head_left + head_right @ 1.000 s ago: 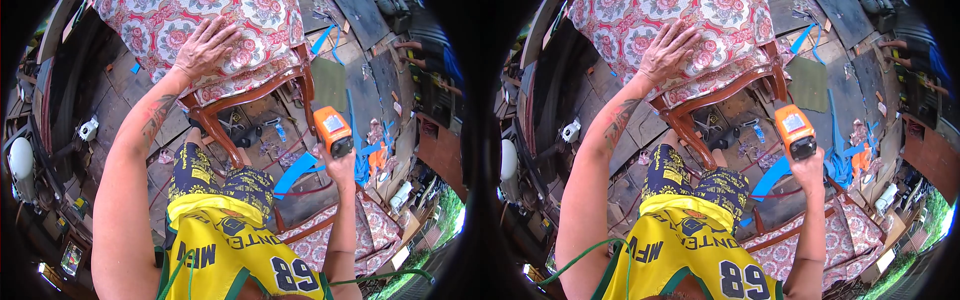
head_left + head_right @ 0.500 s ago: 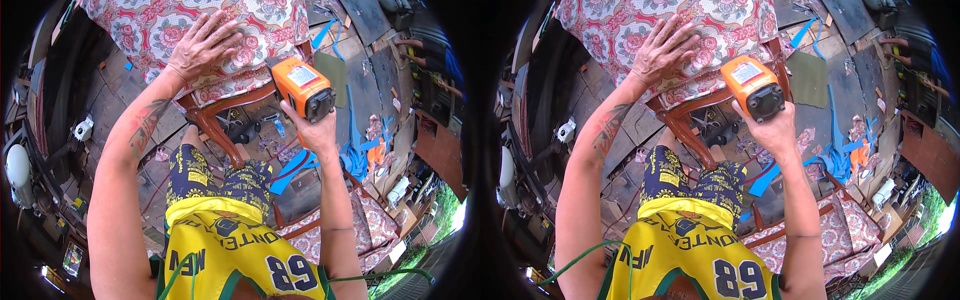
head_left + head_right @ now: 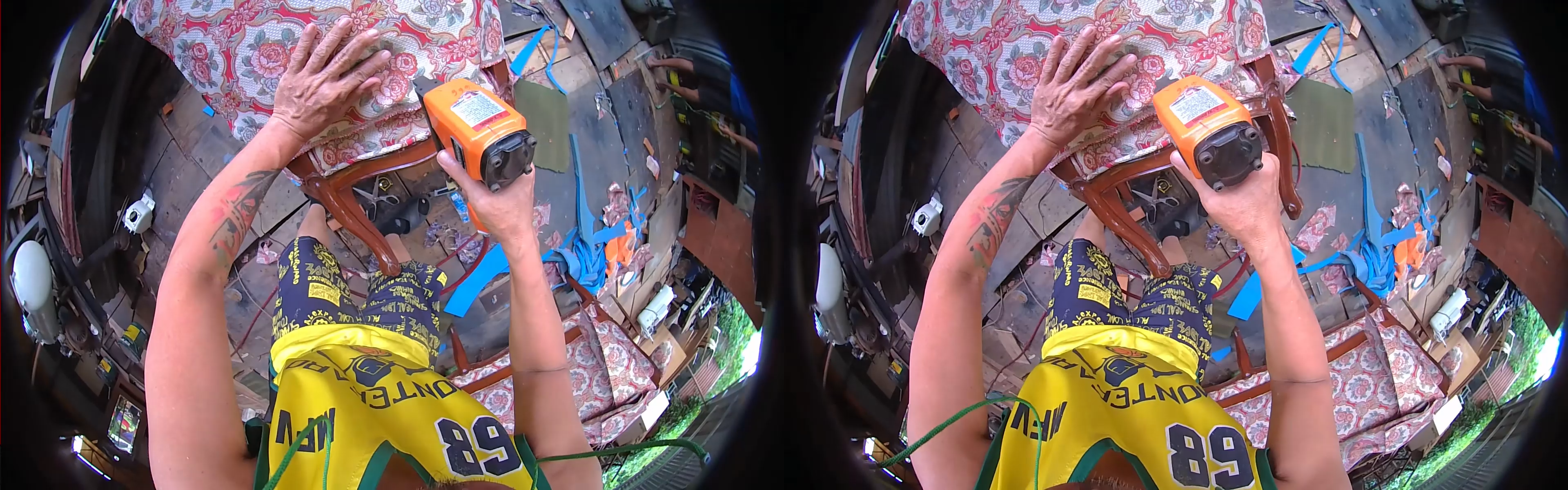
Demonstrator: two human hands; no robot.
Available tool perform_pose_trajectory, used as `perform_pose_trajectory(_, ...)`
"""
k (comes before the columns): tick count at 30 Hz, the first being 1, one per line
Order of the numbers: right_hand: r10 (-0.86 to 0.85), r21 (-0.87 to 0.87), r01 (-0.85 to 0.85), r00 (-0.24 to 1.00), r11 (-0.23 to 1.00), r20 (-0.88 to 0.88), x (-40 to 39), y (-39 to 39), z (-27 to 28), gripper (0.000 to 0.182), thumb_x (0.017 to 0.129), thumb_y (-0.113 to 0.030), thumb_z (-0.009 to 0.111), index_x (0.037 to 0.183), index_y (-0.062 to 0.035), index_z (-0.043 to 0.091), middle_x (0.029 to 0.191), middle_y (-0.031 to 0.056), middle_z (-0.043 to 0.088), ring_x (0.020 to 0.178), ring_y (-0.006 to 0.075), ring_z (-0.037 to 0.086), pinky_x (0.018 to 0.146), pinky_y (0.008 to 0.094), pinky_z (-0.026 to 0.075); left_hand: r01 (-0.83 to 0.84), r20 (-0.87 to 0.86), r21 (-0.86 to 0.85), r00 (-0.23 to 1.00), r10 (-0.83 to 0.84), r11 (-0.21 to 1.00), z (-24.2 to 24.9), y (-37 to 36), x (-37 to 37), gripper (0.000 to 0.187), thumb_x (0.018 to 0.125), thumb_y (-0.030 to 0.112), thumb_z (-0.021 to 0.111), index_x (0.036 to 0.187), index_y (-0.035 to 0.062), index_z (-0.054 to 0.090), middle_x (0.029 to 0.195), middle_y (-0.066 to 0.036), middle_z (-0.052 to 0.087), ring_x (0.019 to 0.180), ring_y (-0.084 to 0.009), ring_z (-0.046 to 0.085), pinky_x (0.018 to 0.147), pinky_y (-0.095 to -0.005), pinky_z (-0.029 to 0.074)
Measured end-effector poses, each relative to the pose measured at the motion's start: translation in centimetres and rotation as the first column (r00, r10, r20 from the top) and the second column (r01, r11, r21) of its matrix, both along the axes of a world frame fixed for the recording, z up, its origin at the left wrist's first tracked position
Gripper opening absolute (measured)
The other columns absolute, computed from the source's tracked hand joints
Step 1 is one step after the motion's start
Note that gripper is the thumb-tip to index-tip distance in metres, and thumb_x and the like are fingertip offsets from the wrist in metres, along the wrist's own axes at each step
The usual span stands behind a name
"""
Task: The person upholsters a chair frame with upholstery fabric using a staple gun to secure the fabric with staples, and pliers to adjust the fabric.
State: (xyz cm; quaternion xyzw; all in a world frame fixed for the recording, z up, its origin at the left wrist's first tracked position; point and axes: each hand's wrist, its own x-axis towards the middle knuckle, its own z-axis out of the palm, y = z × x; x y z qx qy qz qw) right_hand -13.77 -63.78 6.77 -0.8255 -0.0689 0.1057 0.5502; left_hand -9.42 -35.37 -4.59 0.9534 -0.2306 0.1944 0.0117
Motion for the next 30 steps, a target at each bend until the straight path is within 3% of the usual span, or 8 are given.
perform_pose_trajectory(10, -0.039, -0.044, 0.037, 0.998, 0.998, -0.048, -0.4, 1.1, -0.2, 0.029, 0.082, -0.011, 0.088, 0.104, 0.0019, 0.074, 0.092, 0.0064, 0.078, 0.082, 0.0161, 0.075, 0.078, 0.0322, 0.058, 0.046, 0.039, -0.058, 0.998, -0.044, 0.997, 0.3, 0.2, 0.1, 0.050, 0.099, 0.045, 0.064, 0.148, 0.0370, 0.056, 0.161, 0.005, 0.045, 0.153, -0.0235, 0.036, 0.130, -0.0483, 0.019)
perform_pose_trajectory(12, 0.108, -0.220, -0.077, 0.986, 0.972, 0.129, -2.2, -1.0, -1.4, 0.028, 0.081, -0.005, 0.087, 0.104, 0.0027, 0.073, 0.098, 0.0064, 0.078, 0.090, 0.0175, 0.074, 0.086, 0.0336, 0.057, 0.035, 0.004, 0.010, 0.999, -0.035, 0.999, 0.2, -0.2, -0.3, 0.052, 0.098, 0.037, 0.067, 0.148, 0.0269, 0.058, 0.157, 0.003, 0.050, 0.151, -0.0243, 0.038, 0.129, -0.0478, 0.023)
perform_pose_trajectory(16, -0.070, -0.141, 0.075, 0.997, 0.987, 0.042, -6.9, -4.5, -1.9, 0.024, 0.080, -0.004, 0.088, 0.100, 0.0016, 0.074, 0.102, 0.0097, 0.079, 0.092, 0.0191, 0.076, 0.086, 0.0357, 0.058, 0.039, 0.033, 0.006, 0.999, -0.039, 0.999, 0.5, -1.8, -0.7, 0.044, 0.099, 0.029, 0.067, 0.141, 0.0140, 0.066, 0.149, 0.000, 0.059, 0.146, -0.0266, 0.046, 0.126, -0.0474, 0.028)
perform_pose_trajectory(19, -0.145, -0.304, 0.186, 0.978, 0.934, 0.152, -10.7, -6.7, -2.6, 0.027, 0.081, -0.004, 0.087, 0.103, 0.0015, 0.074, 0.102, 0.0097, 0.079, 0.092, 0.0205, 0.076, 0.085, 0.0365, 0.057, 0.044, -0.003, 0.016, 0.999, -0.044, 0.999, 1.0, -2.8, -1.6, 0.059, 0.095, 0.047, 0.069, 0.139, 0.0079, 0.066, 0.149, -0.006, 0.059, 0.150, -0.0333, 0.040, 0.127, -0.0545, 0.020)
perform_pose_trajectory(22, -0.319, -0.133, 0.307, 0.944, 0.942, -0.081, -13.7, -8.7, -2.7, 0.027, 0.078, -0.015, 0.091, 0.101, -0.0089, 0.078, 0.099, 0.0022, 0.080, 0.091, 0.0184, 0.075, 0.086, 0.0355, 0.050, 0.031, -0.051, -0.078, 0.998, -0.035, 0.996, 1.0, -4.4, -2.0, 0.082, 0.085, 0.061, 0.074, 0.139, 0.0005, 0.063, 0.151, -0.013, 0.056, 0.152, -0.0405, 0.035, 0.127, -0.0596, 0.015)
perform_pose_trajectory(24, -0.188, -0.358, 0.232, 0.970, 0.904, 0.154, -14.8, -10.1, -3.1, 0.023, 0.080, -0.014, 0.090, 0.099, -0.0099, 0.079, 0.099, 0.0021, 0.080, 0.090, 0.0199, 0.075, 0.087, 0.0382, 0.050, -0.083, -0.034, -0.004, 0.996, 0.083, 0.997, 1.1, -5.1, -2.2, 0.085, 0.083, 0.061, 0.077, 0.142, 0.0015, 0.061, 0.155, -0.012, 0.053, 0.150, -0.0396, 0.038, 0.126, -0.0571, 0.019)
perform_pose_trajectory(28, -0.352, -0.271, 0.359, 0.933, 0.893, 0.075, -18.4, -12.5, -5.0, 0.024, 0.081, -0.010, 0.089, 0.097, -0.0028, 0.074, 0.093, 0.0076, 0.077, 0.084, 0.0233, 0.075, 0.081, 0.0376, 0.054, -0.099, 0.022, 0.179, 0.995, 0.096, 0.979, 1.3, -5.5, -2.3, 0.059, 0.090, 0.036, 0.074, 0.139, 0.0043, 0.064, 0.147, -0.016, 0.061, 0.143, -0.0419, 0.047, 0.119, -0.0579, 0.034)
perform_pose_trajectory(30, -0.410, -0.243, 0.423, 0.906, 0.873, 0.106, -19.3, -13.0, -5.4, 0.023, 0.081, -0.007, 0.088, 0.095, -0.0011, 0.072, 0.090, 0.0088, 0.076, 0.079, 0.0231, 0.074, 0.077, 0.0365, 0.055, -0.059, -0.028, -0.064, 0.998, 0.058, 0.996, 2.5, -5.7, -1.8, 0.037, 0.098, 0.011, 0.060, 0.134, 0.0056, 0.067, 0.138, -0.013, 0.068, 0.136, -0.0427, 0.055, 0.113, -0.0468, 0.045)
